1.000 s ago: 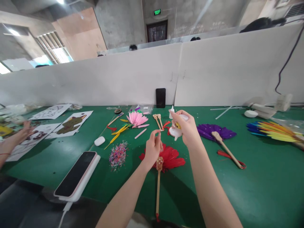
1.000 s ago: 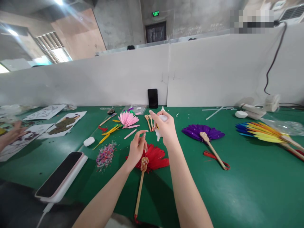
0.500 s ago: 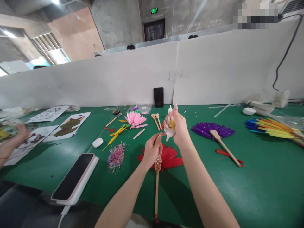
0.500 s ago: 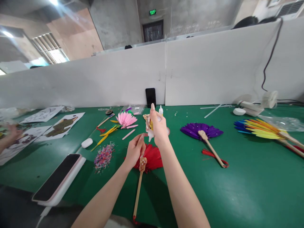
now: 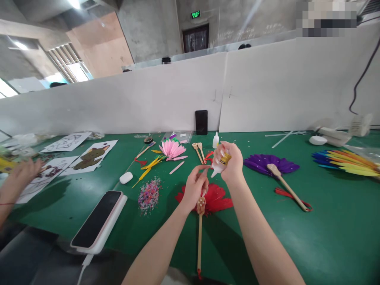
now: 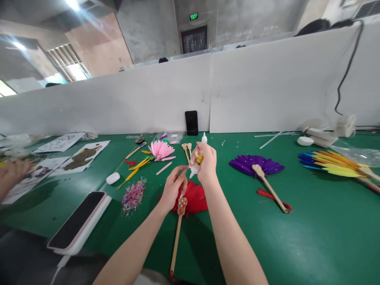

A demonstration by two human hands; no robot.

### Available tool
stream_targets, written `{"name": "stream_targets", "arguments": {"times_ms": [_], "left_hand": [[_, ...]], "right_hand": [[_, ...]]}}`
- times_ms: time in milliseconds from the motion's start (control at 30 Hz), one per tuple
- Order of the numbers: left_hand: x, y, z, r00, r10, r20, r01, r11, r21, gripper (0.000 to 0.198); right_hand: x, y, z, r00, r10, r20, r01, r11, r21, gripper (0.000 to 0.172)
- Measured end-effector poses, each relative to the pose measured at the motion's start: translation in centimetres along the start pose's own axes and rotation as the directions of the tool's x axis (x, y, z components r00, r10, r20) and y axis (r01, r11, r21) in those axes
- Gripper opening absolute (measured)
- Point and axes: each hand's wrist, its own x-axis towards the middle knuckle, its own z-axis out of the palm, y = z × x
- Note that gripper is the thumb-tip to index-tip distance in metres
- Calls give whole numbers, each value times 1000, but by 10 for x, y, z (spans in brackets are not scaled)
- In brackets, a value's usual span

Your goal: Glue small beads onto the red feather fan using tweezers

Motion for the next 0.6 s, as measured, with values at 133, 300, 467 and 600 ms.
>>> {"name": "stream_targets", "arguments": {"times_ms": [133,300,467,600], "left_hand": [[-1,1,2,1000,-21,-2,21,1000,7,36],[-1,-3,4,998,-54,-29,54,999,6,38],[3,-5,-1,992,-65,-108,66,998,7,38],[8,-5,-8,977,-49,-207,56,998,24,38]], "right_hand": [[0,-2,1,1000,-15,-13,15,1000,7,26],[-1,-1,1,999,-45,-31,45,999,-23,27],[2,1,-6,995,-81,-53,77,994,-79,31],[10,7,-16,991,-112,-76,99,983,-156,40]]}}
